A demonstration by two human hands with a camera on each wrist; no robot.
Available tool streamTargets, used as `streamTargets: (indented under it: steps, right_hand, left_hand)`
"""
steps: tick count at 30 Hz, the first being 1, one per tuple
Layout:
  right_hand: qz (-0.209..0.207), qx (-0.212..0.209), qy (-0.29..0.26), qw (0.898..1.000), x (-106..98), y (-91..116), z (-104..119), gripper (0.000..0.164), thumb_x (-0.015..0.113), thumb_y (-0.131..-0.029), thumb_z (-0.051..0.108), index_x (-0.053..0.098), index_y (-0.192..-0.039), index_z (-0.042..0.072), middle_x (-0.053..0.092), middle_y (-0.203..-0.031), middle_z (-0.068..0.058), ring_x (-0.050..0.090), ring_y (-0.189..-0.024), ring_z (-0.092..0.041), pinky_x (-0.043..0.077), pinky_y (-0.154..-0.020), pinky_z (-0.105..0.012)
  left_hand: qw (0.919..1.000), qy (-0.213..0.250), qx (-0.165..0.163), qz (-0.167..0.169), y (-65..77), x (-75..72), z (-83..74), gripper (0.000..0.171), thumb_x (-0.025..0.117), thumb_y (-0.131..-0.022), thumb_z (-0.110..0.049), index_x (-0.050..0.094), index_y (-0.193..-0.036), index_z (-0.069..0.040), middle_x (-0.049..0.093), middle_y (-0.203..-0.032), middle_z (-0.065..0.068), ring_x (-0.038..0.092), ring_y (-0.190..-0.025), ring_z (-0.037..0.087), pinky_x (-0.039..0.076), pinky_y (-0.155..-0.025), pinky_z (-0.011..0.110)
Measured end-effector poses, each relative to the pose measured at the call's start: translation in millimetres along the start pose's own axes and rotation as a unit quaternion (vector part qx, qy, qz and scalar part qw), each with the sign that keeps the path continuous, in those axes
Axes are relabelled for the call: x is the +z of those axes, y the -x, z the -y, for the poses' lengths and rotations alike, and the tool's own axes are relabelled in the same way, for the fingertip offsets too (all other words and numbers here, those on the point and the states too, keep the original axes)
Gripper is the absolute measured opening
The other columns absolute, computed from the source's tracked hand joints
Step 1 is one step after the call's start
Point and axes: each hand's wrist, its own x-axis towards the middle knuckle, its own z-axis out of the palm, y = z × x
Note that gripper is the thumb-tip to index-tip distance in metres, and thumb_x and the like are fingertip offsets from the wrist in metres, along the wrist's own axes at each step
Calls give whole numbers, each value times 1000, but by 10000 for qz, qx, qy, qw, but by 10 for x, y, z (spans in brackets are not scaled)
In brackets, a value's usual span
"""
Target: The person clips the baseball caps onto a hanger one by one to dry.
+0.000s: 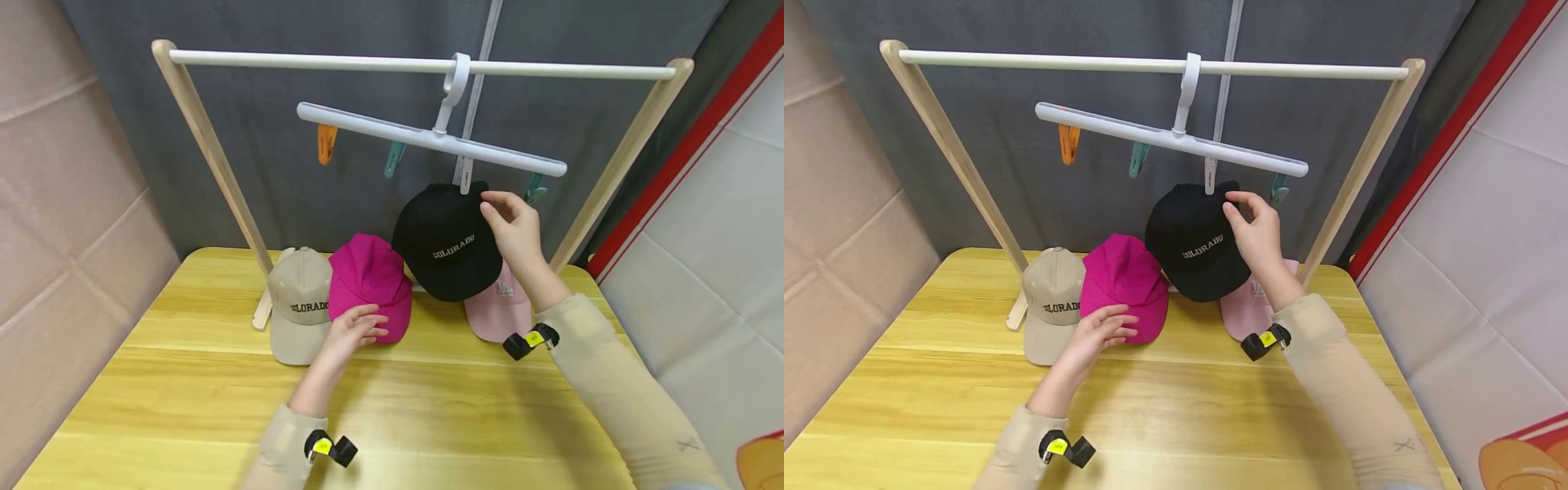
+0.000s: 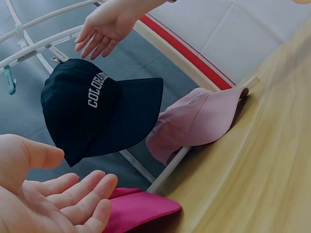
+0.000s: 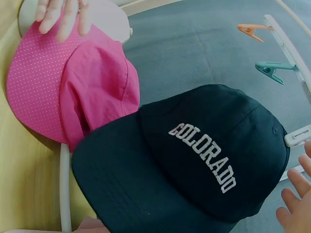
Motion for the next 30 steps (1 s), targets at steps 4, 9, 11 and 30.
streamTargets:
  steps: [4, 9, 11, 30]
  right_hand:
    - [-17, -101, -2, 9999, -6, 51, 26, 27, 59, -88, 24, 63, -109, 7, 60, -110, -4, 52, -100, -12, 41, -85, -27]
    - [-22, -207, -6, 9998, -11, 123, 41, 26, 59, -88, 24, 63, -108, 7, 60, -110, -2, 51, -105, -12, 40, -89, -31]
    - [-38, -206, -5, 9998, -8, 151, 34, 26, 59, -87, 25, 63, -107, 8, 60, -110, -1, 51, -104, -12, 41, -87, -30]
    - [158, -154, -952, 9952, 84, 499, -84, 25, 59, -88, 16, 62, -107, 1, 60, -105, -11, 55, -93, -16, 42, -84, -21]
  left_hand:
    - [9997, -179, 20, -163, -1, -43, -41, 35, 48, -92, -8, 43, -123, 7, 59, -107, 22, 60, -90, 33, 42, -85, 49]
    - [9989, -249, -32, -401, -5, -91, -93, 33, 48, -91, -5, 45, -122, 6, 60, -104, 22, 60, -89, 33, 43, -83, 47]
    - [9986, -281, -55, -450, -5, -105, -107, 33, 48, -91, -4, 45, -122, 6, 60, -104, 22, 60, -89, 33, 44, -82, 45]
    - [9954, -653, -122, -696, 88, -272, -209, 33, 48, -92, -9, 45, -123, 3, 58, -109, 21, 58, -95, 30, 41, -86, 44]
